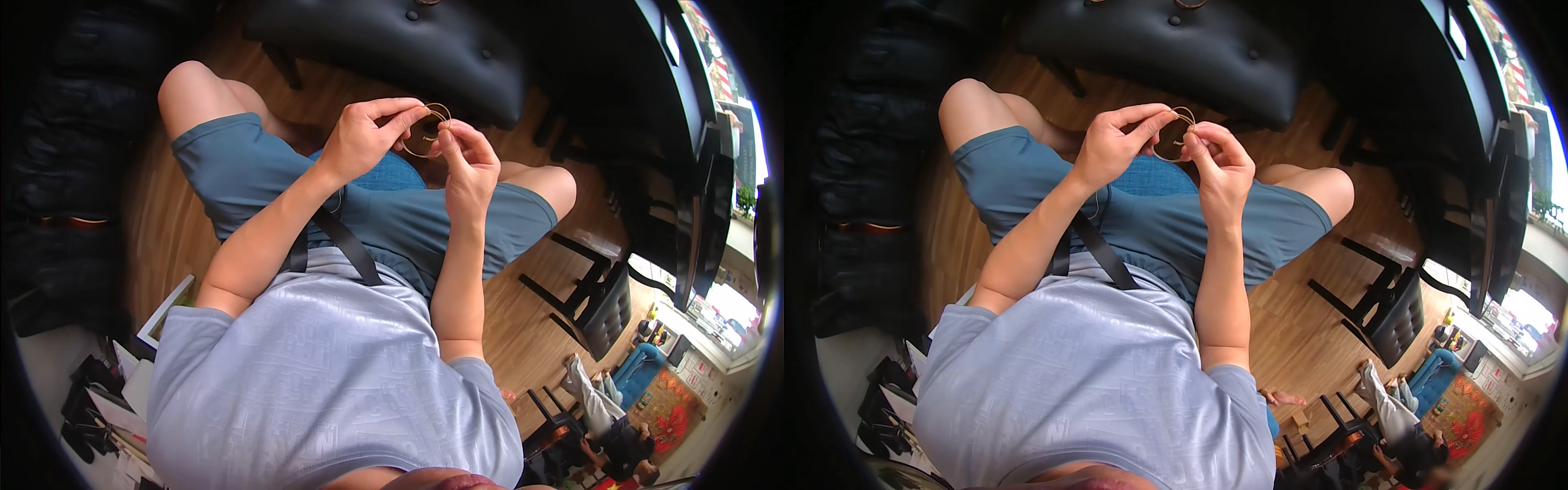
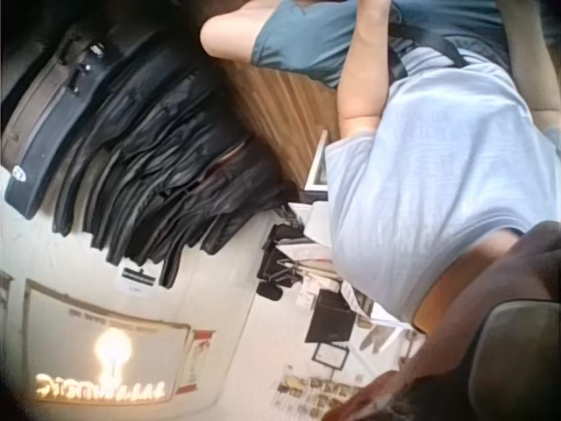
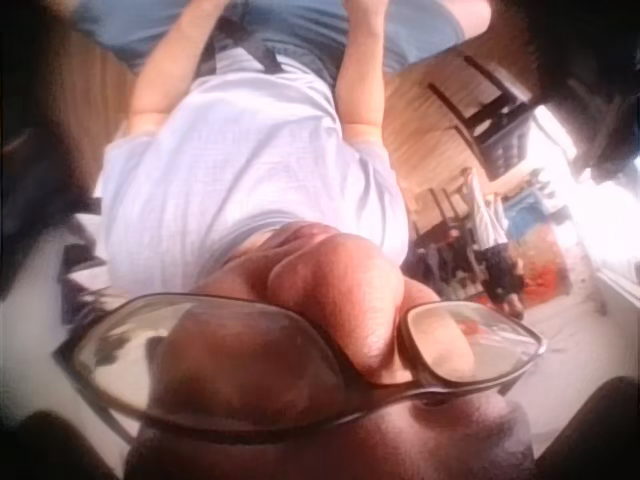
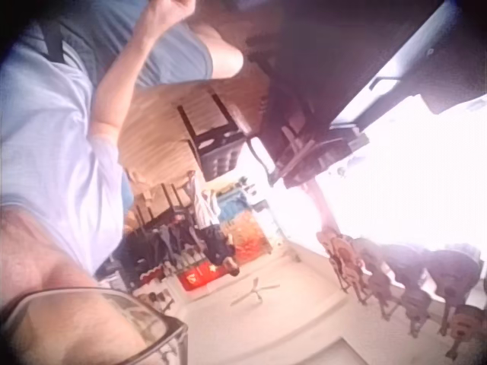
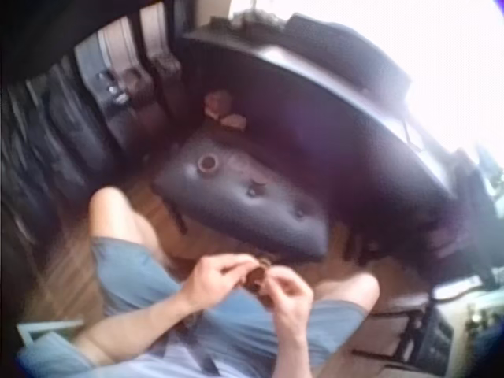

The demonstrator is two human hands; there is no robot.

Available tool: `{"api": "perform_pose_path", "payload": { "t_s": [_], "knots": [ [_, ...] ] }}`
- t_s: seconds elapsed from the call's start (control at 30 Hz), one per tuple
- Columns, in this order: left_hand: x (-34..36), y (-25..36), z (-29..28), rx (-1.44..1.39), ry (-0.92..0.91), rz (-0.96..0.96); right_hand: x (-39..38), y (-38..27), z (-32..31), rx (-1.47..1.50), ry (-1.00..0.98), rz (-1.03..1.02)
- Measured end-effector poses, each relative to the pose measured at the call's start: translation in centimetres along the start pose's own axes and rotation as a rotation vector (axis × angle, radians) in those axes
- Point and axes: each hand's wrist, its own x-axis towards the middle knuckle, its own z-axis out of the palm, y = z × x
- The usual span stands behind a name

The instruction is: The person sits on the floor and shapes a long piece of thin wire into circular loops by hand. They form each loop and place it on a black stool in front of them, repeating the process to create several wire rings.

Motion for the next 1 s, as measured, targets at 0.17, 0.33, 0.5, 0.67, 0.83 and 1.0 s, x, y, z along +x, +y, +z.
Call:
{"api": "perform_pose_path", "payload": {
  "t_s": [0.17,0.33,0.5,0.67,0.83,1.0],
  "knots": [
    [1.7,-1.0,-0.9,-0.033,-0.071,-0.140,1.5,-0.3,-0.1,-0.210,-0.008,0.120],
    [3.9,-1.9,-1.1,-0.104,-0.097,-0.253,3.0,1.3,-1.1,-0.146,-0.021,0.193],
    [5.7,-1.9,-1.1,-0.228,-0.190,-0.384,3.9,0.7,-1.9,-0.151,-0.040,0.275],
    [6.5,-1.5,-1.1,-0.288,-0.214,-0.443,4.2,0.4,-3.1,-0.231,-0.115,0.372],
    [6.9,-1.0,-2.2,-0.102,-0.202,-0.376,4.1,0.0,-3.2,-0.248,-0.125,0.375],
    [6.0,-0.9,-1.8,0.215,-0.086,-0.117,4.4,-0.2,-3.8,-0.172,-0.151,0.487]
  ]
}}
